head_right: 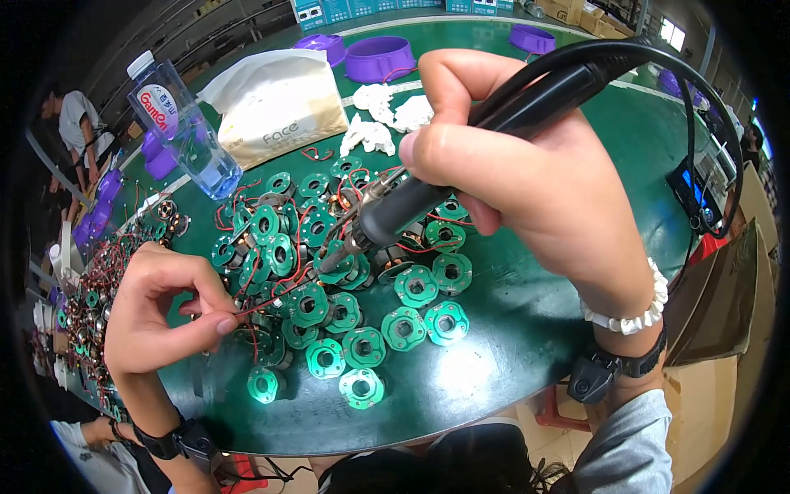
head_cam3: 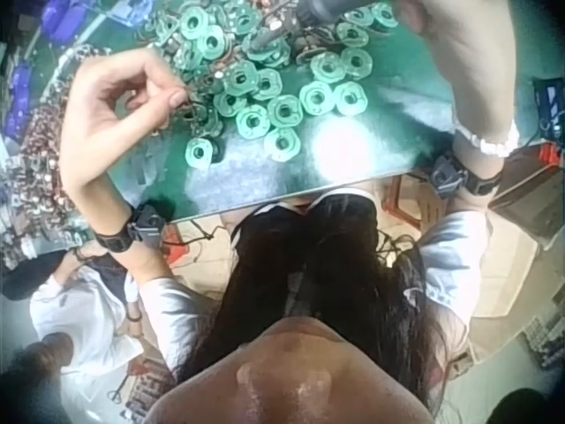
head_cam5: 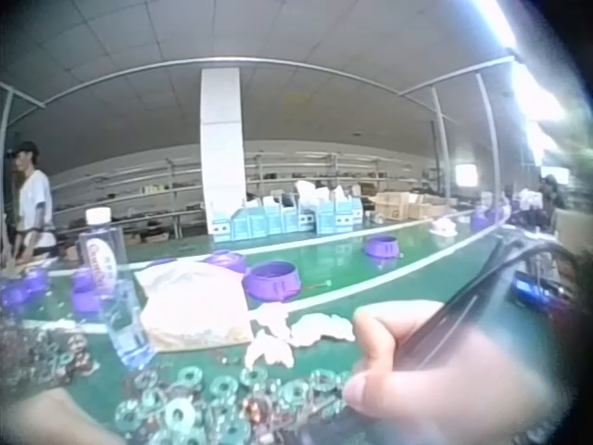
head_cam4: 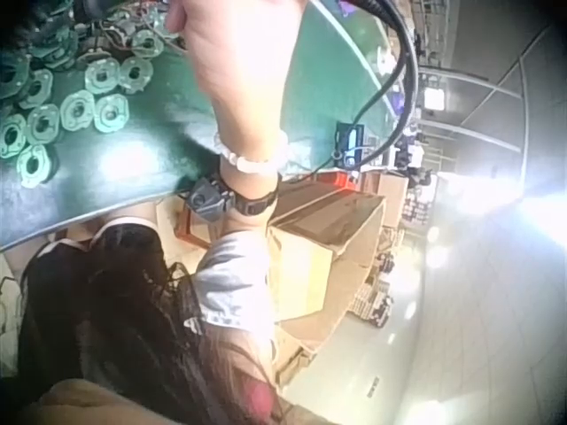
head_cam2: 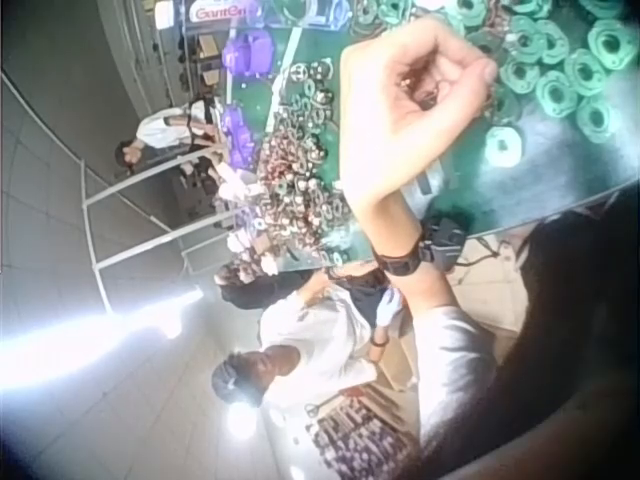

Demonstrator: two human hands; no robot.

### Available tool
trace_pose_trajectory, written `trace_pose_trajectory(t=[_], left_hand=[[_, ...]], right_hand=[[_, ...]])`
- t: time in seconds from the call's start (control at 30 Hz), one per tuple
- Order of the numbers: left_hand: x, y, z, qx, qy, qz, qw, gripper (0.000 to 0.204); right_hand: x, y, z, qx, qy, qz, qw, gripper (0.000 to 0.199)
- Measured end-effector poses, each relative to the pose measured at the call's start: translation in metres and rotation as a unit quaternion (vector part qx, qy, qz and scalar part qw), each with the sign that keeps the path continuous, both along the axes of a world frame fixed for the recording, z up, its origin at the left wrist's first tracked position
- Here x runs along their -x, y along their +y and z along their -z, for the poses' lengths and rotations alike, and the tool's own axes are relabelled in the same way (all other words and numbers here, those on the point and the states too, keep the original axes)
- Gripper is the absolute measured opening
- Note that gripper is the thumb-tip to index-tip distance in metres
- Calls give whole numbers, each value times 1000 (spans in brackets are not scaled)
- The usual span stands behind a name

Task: Soldering copper wires onto small green electronic circuit boards using a soldering iron.

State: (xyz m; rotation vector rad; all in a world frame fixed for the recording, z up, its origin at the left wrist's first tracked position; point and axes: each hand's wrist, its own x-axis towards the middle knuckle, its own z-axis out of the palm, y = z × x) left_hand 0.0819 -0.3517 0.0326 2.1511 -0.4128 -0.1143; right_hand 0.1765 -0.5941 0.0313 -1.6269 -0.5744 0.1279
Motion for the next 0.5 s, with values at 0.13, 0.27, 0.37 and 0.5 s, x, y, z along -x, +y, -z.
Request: trace_pose_trajectory(t=[0.13,0.27,0.37,0.5], left_hand=[[-1,0,0,-6,3,0,1000,6],[-2,1,1,-14,-3,3,1000,6],[-1,1,1,-14,3,-21,1000,6],[0,0,0,11,-3,-71,997,8]], right_hand=[[0,0,1,1,3,-12,1000,22],[0,-1,0,-4,-6,-2,1000,21],[-3,-2,1,-18,-16,8,1000,21],[-8,-10,-6,-40,-19,27,999,19]])
